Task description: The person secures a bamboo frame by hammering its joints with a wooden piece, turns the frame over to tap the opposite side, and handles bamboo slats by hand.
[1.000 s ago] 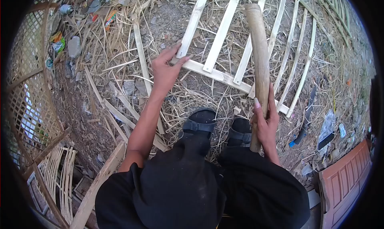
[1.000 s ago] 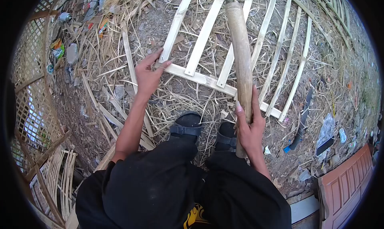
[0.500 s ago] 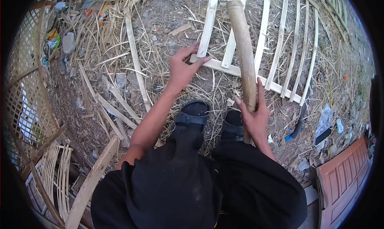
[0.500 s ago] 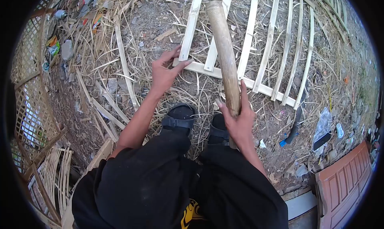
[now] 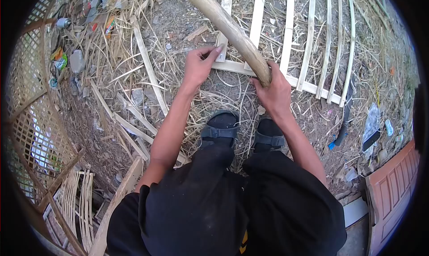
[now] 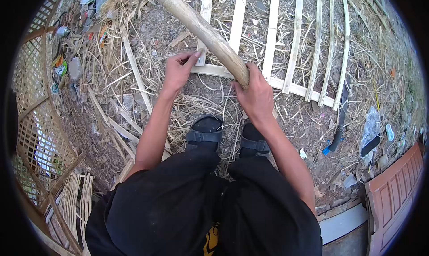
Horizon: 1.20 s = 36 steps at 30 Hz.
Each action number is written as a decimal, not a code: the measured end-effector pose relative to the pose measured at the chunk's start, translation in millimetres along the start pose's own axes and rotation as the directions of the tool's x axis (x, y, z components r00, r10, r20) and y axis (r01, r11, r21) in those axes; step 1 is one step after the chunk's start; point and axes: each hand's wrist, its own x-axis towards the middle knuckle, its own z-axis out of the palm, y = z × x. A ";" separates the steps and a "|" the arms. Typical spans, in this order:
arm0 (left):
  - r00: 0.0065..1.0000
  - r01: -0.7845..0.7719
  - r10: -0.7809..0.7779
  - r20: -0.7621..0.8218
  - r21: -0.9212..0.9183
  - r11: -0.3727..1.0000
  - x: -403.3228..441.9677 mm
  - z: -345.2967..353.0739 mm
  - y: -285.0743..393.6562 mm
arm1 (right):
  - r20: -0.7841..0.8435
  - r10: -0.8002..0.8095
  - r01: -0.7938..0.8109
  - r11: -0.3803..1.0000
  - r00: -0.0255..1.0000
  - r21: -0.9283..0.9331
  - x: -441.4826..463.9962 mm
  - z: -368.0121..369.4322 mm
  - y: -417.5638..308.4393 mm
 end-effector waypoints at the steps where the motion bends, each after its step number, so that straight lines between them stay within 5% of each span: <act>1: 0.995 -0.096 0.097 -0.001 0.060 0.994 1.1 -1.6 -3.2 | 0.004 0.004 -0.004 1.000 1.000 0.000 0.0 1.0 -0.4; 4: 0.993 -0.122 0.119 0.024 0.228 0.966 1.1 -8.2 3.7 | -0.025 0.008 -0.008 1.000 1.000 -0.008 2.5 1.5 -2.0; 14: 0.980 -0.043 -0.030 0.199 0.356 0.934 7.9 -19.0 21.8 | -0.010 0.061 -0.061 0.998 0.998 0.002 5.5 2.7 0.4; 16: 0.944 0.105 -0.188 0.273 0.291 0.951 7.5 -22.8 29.2 | -0.004 0.054 -0.054 0.999 0.999 -0.001 4.7 2.3 0.9; 19: 0.909 0.192 -0.228 0.348 0.134 0.972 11.9 -23.4 27.9 | 0.001 0.035 -0.035 0.999 0.999 0.010 5.6 -0.7 -2.1; 22: 0.840 0.282 -0.327 0.432 0.168 0.945 23.7 -27.6 31.0 | 0.013 0.078 -0.079 0.996 0.997 0.048 6.6 -4.5 -4.3; 28: 0.727 0.242 -0.327 0.603 0.220 0.945 44.4 -32.5 35.7 | 0.012 0.115 -0.115 0.991 0.993 0.064 9.0 -6.2 -2.5; 31: 0.653 0.349 -0.490 0.578 0.344 0.872 51.6 -33.0 51.7 | 0.023 0.115 -0.116 0.991 0.993 0.072 8.3 -5.2 -0.5; 36: 0.623 0.282 -0.455 0.636 0.360 0.889 54.4 -31.3 47.5 | 0.031 0.087 -0.089 0.992 0.996 0.086 8.5 -6.8 -0.6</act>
